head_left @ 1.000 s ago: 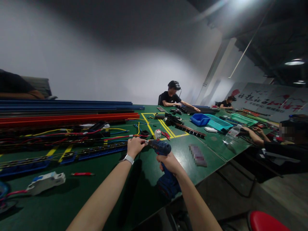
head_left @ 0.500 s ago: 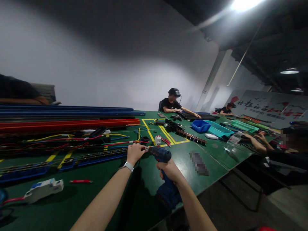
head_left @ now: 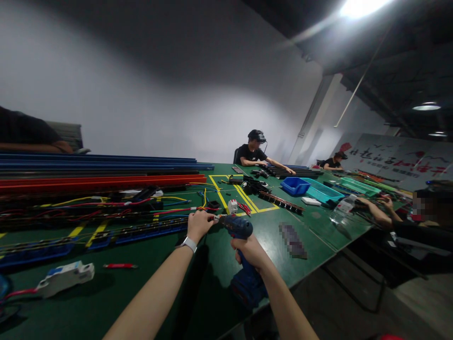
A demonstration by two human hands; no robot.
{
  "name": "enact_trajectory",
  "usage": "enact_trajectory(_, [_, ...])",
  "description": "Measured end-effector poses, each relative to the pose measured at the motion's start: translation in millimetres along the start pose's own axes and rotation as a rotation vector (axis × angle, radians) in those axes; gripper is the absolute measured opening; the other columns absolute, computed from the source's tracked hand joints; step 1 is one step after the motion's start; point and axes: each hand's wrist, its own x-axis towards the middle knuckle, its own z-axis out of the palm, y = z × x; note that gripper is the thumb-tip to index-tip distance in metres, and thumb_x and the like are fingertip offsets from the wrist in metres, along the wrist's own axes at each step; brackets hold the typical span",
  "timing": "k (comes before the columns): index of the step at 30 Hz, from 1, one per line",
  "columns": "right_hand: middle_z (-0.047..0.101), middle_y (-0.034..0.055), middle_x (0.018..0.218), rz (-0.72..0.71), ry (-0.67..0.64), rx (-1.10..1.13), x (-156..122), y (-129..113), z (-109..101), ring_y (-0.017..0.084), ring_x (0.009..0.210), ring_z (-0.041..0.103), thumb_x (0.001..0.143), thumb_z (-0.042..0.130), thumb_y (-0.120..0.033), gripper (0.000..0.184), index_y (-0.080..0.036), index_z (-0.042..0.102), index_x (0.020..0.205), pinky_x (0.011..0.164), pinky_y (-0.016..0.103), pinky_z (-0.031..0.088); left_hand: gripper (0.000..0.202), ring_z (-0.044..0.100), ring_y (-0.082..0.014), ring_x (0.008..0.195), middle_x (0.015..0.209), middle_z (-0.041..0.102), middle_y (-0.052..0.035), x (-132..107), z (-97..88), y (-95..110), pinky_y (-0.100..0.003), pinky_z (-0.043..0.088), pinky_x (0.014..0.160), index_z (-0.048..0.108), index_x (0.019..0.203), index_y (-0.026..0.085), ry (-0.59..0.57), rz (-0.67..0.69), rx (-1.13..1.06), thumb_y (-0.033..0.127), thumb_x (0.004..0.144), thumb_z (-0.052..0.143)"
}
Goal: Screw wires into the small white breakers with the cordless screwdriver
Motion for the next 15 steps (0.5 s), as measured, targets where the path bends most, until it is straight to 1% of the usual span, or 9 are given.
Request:
enact_trajectory(3, [0.048,-0.0085,0.049,-0.011,-0.018,0.008,0.0,-0.3,-0.1,0.011,0.035,0.048,0.065,0.055,-0.018,0.026,-0.017,0.057,0.090,0.037,0.022,0.033,0.039,0.058,-0.0256,0.097,0.096,0.072,-0.0058,0.0,0.5,-0.2,-0.037,0.032,0.085,0.075,0.098,0.038,0.005,0.002,0.002,0.064,0.078,0.054])
enact_trajectory(4, [0.047,-0.0085,0.049,-0.010,-0.020,0.006,0.0,-0.1,-0.1,0.010,0.035,0.047,0.065,0.055,-0.019,0.026,-0.016,0.057,0.090,0.037,0.022,0.033,0.039,0.058,-0.0254,0.097,0.096,0.072,-0.0056,-0.1,0.6,-0.3,-0.037,0.032,0.085,0.075,0.098,0.038,0.006,0.002,0.002,0.064,0.078,0.054])
enact_trajectory(8, [0.043,-0.0089,0.045,0.002,-0.008,0.002,0.3,1.3,-0.2,0.010,0.034,0.046,0.065,0.055,-0.019,0.016,-0.016,0.055,0.081,0.037,0.021,0.033,0.039,0.058,-0.0254,0.096,0.095,0.072,-0.0055,-0.2,0.6,-0.3,-0.037,0.032,0.085,0.076,0.097,0.038,0.014,0.002,-0.002,0.065,0.078,0.054])
enact_trajectory(12, [0.044,-0.0088,0.045,-0.001,-0.019,0.012,0.8,1.9,-0.9,0.011,0.034,0.047,0.065,0.054,-0.018,0.018,-0.017,0.055,0.083,0.036,0.022,0.033,0.039,0.058,-0.0262,0.096,0.095,0.072,-0.0061,-0.4,-0.5,0.1,-0.037,0.033,0.084,0.076,0.097,0.038,0.015,0.008,-0.005,0.064,0.078,0.054])
enact_trajectory(15, [0.044,-0.0092,0.041,0.025,-0.018,-0.005,0.7,1.6,-1.5,0.011,0.033,0.045,0.065,0.053,-0.017,0.019,-0.017,0.056,0.084,0.037,0.022,0.034,0.040,0.057,-0.0263,0.098,0.095,0.072,-0.0066,-0.7,-1.6,0.5,-0.037,0.033,0.083,0.075,0.098,0.038,-0.005,0.007,-0.003,0.065,0.078,0.053])
